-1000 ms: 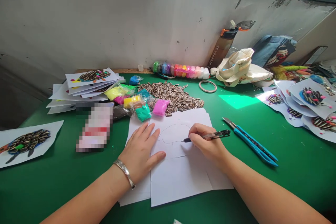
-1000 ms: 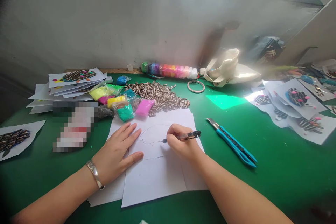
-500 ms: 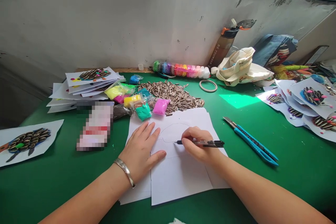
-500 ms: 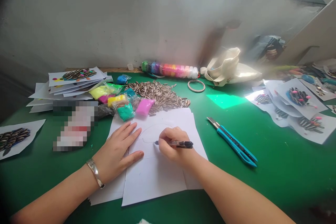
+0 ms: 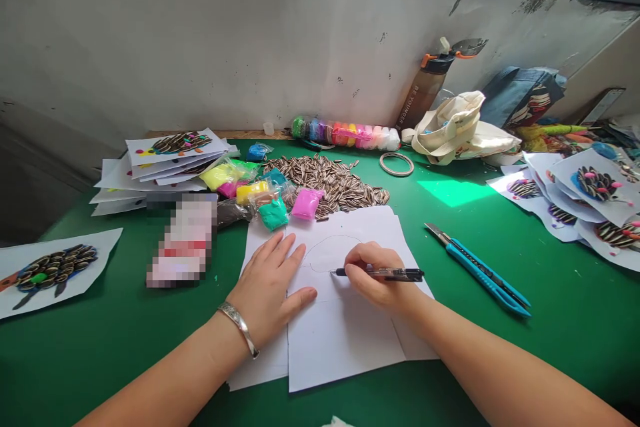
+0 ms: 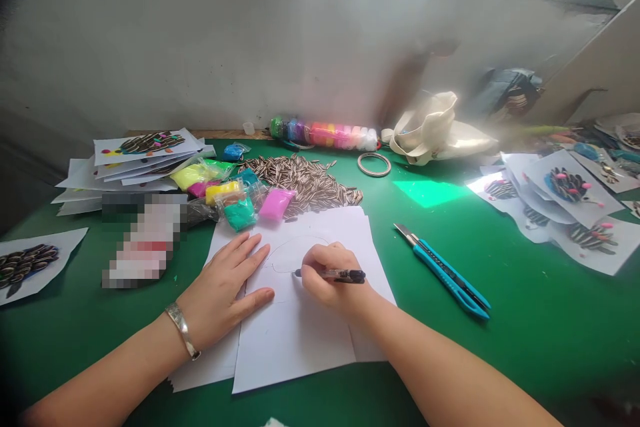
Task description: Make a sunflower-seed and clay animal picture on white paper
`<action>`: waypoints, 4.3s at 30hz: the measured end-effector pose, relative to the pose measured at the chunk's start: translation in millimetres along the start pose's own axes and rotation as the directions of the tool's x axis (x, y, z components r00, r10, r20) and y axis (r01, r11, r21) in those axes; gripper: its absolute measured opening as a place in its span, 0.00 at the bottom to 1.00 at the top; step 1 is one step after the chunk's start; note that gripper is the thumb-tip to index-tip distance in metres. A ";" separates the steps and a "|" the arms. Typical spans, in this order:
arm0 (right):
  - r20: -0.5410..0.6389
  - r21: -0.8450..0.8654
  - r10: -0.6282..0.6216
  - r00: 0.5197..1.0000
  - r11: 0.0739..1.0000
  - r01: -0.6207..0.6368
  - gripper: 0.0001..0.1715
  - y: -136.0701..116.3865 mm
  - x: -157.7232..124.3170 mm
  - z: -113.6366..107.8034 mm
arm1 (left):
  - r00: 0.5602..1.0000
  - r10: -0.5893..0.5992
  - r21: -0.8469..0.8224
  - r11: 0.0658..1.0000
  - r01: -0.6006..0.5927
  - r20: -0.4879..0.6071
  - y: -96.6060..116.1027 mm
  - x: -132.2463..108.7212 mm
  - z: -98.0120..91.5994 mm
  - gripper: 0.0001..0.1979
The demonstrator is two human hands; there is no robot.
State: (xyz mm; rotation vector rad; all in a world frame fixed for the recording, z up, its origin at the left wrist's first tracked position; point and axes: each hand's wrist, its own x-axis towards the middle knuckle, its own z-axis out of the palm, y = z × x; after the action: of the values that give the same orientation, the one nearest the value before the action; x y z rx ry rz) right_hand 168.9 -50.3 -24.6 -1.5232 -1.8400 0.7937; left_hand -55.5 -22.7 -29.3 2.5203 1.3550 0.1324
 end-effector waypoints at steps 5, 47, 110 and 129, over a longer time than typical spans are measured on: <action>0.031 -0.045 -0.022 0.999 0.999 0.024 0.08 1.0 -1.2 -0.6 | 1.000 0.015 -0.008 1.000 -0.016 -0.024 -0.6 -0.2 0.7 0.32; -0.114 0.217 0.154 0.982 0.968 -0.127 0.08 14.0 -4.9 -15.1 | 1.000 0.005 0.030 1.000 -0.004 -0.009 -2.5 -1.1 2.9 0.32; -0.192 0.427 0.220 0.956 0.896 -0.121 0.09 17.8 2.6 -15.2 | 0.999 0.015 0.017 1.000 -0.015 -0.033 -2.6 -0.7 3.6 0.32; -0.312 -0.025 -0.058 0.948 0.998 0.053 0.18 43.5 9.7 -18.9 | 0.996 0.040 0.017 0.999 -0.039 -0.074 -6.2 -2.9 10.5 0.31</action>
State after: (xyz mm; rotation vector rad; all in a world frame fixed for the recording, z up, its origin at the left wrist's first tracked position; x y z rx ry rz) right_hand 208.9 -32.7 -45.4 -1.5027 -1.6482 0.4789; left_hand -59.9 -24.0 -41.0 2.5798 1.3389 0.2268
